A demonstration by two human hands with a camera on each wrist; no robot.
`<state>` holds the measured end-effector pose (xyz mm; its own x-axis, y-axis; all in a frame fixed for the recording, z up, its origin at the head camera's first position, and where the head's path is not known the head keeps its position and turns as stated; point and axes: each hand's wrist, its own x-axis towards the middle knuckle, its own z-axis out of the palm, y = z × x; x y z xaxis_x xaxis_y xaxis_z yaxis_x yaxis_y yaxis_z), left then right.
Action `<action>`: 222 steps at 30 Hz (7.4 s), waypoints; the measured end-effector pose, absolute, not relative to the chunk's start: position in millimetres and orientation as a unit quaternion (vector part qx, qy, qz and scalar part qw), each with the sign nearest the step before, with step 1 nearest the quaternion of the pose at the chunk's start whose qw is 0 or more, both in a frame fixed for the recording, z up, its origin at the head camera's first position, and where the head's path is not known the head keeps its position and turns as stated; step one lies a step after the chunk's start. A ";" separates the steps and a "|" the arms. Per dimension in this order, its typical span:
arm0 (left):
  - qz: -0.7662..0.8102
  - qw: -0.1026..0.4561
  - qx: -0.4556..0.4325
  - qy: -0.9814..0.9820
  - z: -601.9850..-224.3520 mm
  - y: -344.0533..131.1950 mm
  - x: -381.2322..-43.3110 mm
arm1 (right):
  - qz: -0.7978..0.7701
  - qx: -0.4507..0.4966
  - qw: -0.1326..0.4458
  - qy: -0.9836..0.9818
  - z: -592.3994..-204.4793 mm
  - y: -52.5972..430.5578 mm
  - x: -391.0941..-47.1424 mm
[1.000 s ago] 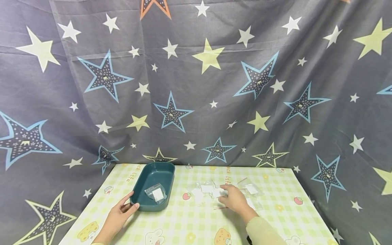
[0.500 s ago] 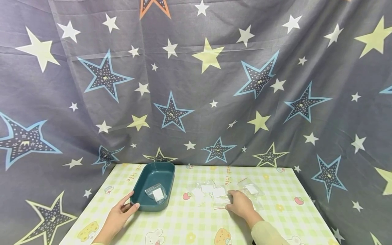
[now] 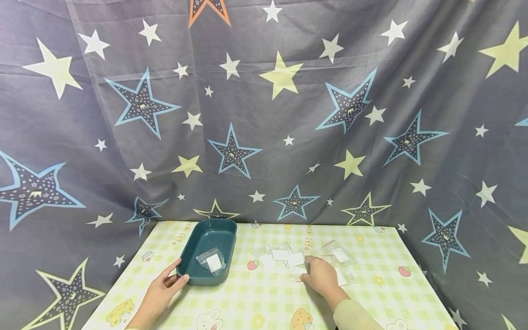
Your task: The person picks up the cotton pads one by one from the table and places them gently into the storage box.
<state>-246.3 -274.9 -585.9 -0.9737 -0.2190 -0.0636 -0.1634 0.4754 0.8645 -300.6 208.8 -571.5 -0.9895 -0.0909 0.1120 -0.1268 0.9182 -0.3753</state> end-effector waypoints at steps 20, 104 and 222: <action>-0.500 0.033 0.114 -0.858 -583.9 -273.1 -245.1 | 0.257 0.049 0.073 -0.963 -572.3 217.2 -298.1; -0.497 0.041 0.115 -0.859 -587.9 -275.9 -245.7 | 0.330 0.200 0.120 -0.915 -504.4 69.8 -337.8; -0.502 0.039 0.118 -0.856 -587.8 -276.5 -246.3 | 0.570 0.165 -0.033 -0.805 -542.2 30.3 -326.0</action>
<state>-246.3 -276.5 -587.8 -0.9693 -0.2403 -0.0521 -0.1627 0.4681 0.8686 -326.0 30.3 -542.2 -0.9436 -0.3028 0.1337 -0.2267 0.2970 -0.9276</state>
